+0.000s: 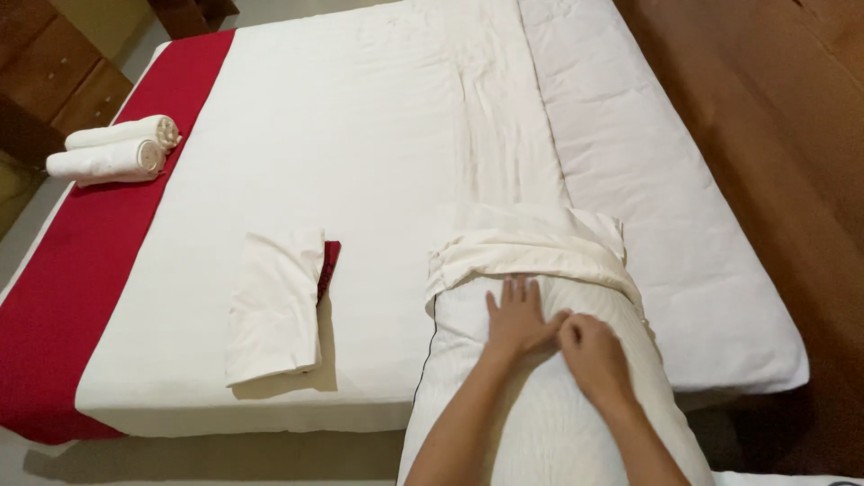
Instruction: The person inserts a pillow into a white pillowcase on a bed, smoothing the fabric and tucking the edges to fit it properly. The person then places the covered pillow against the headboard and picks up a folded white cloth from the bed.
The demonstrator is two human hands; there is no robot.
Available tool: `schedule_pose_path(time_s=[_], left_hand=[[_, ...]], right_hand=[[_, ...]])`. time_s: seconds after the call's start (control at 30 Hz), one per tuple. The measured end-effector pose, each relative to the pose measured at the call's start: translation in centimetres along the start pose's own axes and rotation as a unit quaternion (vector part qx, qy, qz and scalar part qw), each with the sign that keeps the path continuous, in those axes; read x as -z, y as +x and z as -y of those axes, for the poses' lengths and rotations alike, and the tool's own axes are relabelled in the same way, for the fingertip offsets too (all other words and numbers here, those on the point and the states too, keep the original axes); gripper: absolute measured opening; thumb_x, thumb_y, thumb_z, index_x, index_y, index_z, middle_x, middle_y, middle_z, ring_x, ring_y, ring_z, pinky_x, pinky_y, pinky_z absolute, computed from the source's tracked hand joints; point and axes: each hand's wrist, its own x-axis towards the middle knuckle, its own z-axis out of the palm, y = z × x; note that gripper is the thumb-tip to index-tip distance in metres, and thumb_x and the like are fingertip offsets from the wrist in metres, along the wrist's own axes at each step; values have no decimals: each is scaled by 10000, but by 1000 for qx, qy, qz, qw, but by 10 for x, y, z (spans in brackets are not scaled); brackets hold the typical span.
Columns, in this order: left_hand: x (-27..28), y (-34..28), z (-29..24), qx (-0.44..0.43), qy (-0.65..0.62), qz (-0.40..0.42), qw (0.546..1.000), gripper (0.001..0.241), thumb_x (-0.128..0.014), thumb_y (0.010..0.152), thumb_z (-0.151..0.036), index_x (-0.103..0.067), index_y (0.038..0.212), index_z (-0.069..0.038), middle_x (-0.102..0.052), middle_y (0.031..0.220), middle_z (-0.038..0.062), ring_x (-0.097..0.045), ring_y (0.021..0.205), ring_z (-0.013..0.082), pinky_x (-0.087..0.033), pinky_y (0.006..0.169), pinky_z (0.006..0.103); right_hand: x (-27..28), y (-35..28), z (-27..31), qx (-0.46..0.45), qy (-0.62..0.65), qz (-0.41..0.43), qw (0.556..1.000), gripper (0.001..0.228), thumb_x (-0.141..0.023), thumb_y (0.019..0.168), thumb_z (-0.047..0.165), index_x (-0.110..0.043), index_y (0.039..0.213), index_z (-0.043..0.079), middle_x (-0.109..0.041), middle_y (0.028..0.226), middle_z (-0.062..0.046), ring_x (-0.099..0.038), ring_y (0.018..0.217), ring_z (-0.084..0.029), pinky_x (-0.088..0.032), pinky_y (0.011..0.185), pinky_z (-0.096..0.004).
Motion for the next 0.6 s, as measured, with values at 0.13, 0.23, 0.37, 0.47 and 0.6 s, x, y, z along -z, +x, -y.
schedule_pose_path(time_s=[0.13,0.23,0.37,0.47,0.6], left_hand=[[0,-33,-57,-135,109,53,983,965,-425,825,-650,-265,1608,-108,-216,1691,155,-98,1572,396,-2,1206,674],[-31,-24,-59,-208,221,93,948,851,-483,834,-604,-360,1588,-228,-339,1674,25,-192,1585,313,-58,1242,666],[-128,35,-22,-287,238,34,927,408,-478,949,-449,-693,1226,-241,-731,1241,-48,-612,1324,204,-291,1231,543],[-98,24,-27,-293,206,-13,934,352,-379,987,-427,-661,1031,-219,-774,961,21,-724,1074,244,-438,1031,490],[-66,-10,-27,-264,93,-11,960,570,-216,1056,-464,-669,900,-156,-753,811,125,-756,951,326,-460,962,535]], right_hand=[[4,31,-75,-84,-43,-66,993,316,-503,991,329,-697,1087,99,-729,1139,-135,-655,1090,-378,-514,959,-522],[-22,40,-123,-117,-20,-37,992,401,-456,1027,358,-667,1233,86,-698,1223,-234,-631,1226,-459,-498,1019,-601],[-39,45,-135,-130,83,-59,986,397,-445,1047,330,-669,1250,73,-692,1253,-252,-583,1270,-469,-455,1067,-565],[-25,33,-111,-153,98,-63,981,431,-457,1049,396,-689,1221,77,-687,1263,-253,-572,1280,-475,-438,1076,-582],[-39,38,-132,-216,41,-29,975,444,-411,1021,516,-720,1144,222,-678,1315,-133,-570,1316,-410,-394,1135,-565]])
